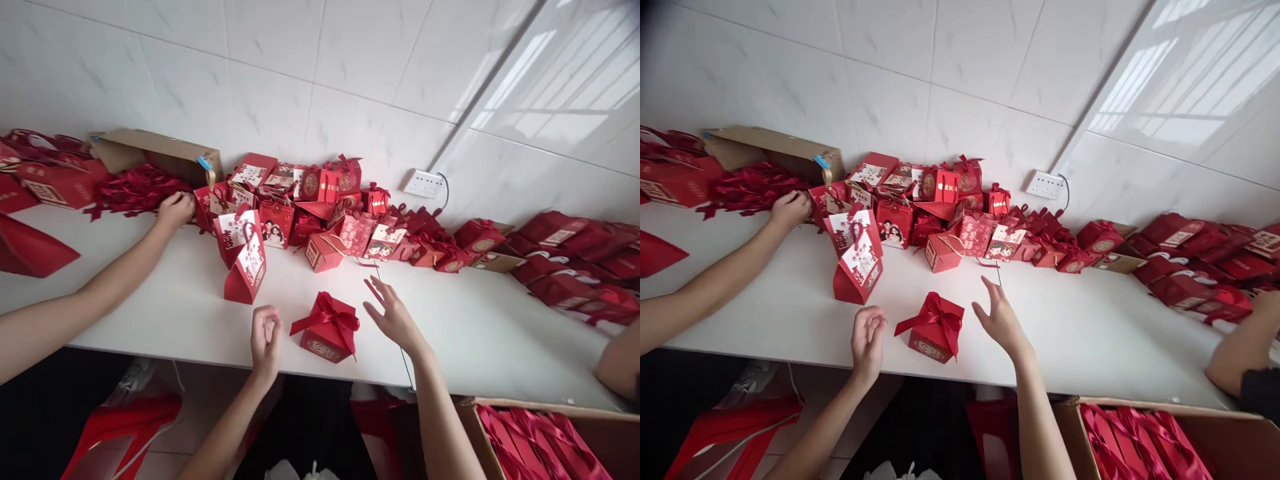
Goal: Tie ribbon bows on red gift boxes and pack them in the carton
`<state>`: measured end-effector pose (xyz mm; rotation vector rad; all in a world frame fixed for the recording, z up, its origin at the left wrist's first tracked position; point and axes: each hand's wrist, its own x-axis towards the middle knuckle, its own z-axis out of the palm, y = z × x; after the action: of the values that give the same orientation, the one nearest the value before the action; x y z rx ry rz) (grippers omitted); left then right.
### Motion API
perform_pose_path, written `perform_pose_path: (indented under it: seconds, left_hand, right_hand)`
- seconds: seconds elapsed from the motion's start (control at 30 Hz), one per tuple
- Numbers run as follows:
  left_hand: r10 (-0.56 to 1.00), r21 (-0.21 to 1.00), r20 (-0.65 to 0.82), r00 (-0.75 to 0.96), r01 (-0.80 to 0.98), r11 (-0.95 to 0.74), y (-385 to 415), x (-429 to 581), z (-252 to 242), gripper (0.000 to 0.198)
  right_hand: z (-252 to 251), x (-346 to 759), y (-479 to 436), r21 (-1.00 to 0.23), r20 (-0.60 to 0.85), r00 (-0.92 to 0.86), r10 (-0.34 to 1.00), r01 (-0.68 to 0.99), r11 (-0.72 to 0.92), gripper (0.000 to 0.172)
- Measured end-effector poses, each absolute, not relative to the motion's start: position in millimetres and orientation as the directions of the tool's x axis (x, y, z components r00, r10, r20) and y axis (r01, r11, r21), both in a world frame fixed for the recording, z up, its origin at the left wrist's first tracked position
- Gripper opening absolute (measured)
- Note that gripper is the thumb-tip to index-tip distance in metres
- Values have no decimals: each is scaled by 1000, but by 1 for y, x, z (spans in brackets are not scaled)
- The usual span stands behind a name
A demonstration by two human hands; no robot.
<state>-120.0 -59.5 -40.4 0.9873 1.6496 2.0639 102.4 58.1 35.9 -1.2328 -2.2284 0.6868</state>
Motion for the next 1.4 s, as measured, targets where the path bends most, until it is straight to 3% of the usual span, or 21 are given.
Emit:
perform_pose_path:
  seconds: [0.03,0.1,0.27,0.4,0.53,0.7,0.8,0.9,0.97,1.03,1.13,1.23,1.33,1.4]
  left_hand:
    - [689,963,267,-674,159,-218,-53,-121,-34,24]
    - [804,981,176,-568,163,-100,-39,-123,-20,27]
    - [964,927,16,-264,366,85,-12,-119,17,33]
    - [991,892,43,-126,452,19,-8,-112,24,32]
    - [969,930,88,-231,366,3,-22,-103,16,37]
    - [934,982,-19,-356,168,84,-35,-92,5,40]
    - [936,989,-64,-346,100,104,-32,-92,2,41]
    - [947,993,-91,-307,48,111,-28,-94,1,42]
    - [955,993,-112,-273,1,116,-26,-95,-1,40]
    - [959,991,-130,-253,-47,122,-25,-95,-6,38]
    - [947,989,-139,-289,-94,116,-23,-94,-19,37]
    - [932,991,-121,-341,-101,91,-22,-93,-29,32]
    - [946,995,-95,-310,-64,79,-20,-86,-32,30]
    - [966,997,-78,-245,-22,75,-17,-75,-30,29]
  right_hand:
    - [36,106,48,-685,165,-356,920,630,366,44]
    - [36,107,27,-754,94,-276,956,607,249,45]
    - [32,83,3,-782,135,-357,924,535,320,42]
    - [16,68,15,-900,101,-350,931,367,236,42]
    - [4,65,23,-984,-23,-266,964,175,25,45]
    - [-5,67,19,-989,-138,-249,959,85,-120,42]
    - [-7,74,19,-982,-122,-251,960,172,-80,43]
    - [-3,87,21,-964,45,-233,971,245,104,40]
    - [2,95,21,-935,173,-369,913,229,269,64]
    - [6,100,20,-896,187,-582,792,230,380,91]
    - [9,102,20,-894,136,-640,756,251,372,87]
    - [11,110,18,-996,86,-435,896,-36,78,68]
    - [16,129,10,-848,-60,-347,936,-477,-232,52]
    - [21,144,1,-755,-101,-340,935,-586,-294,51]
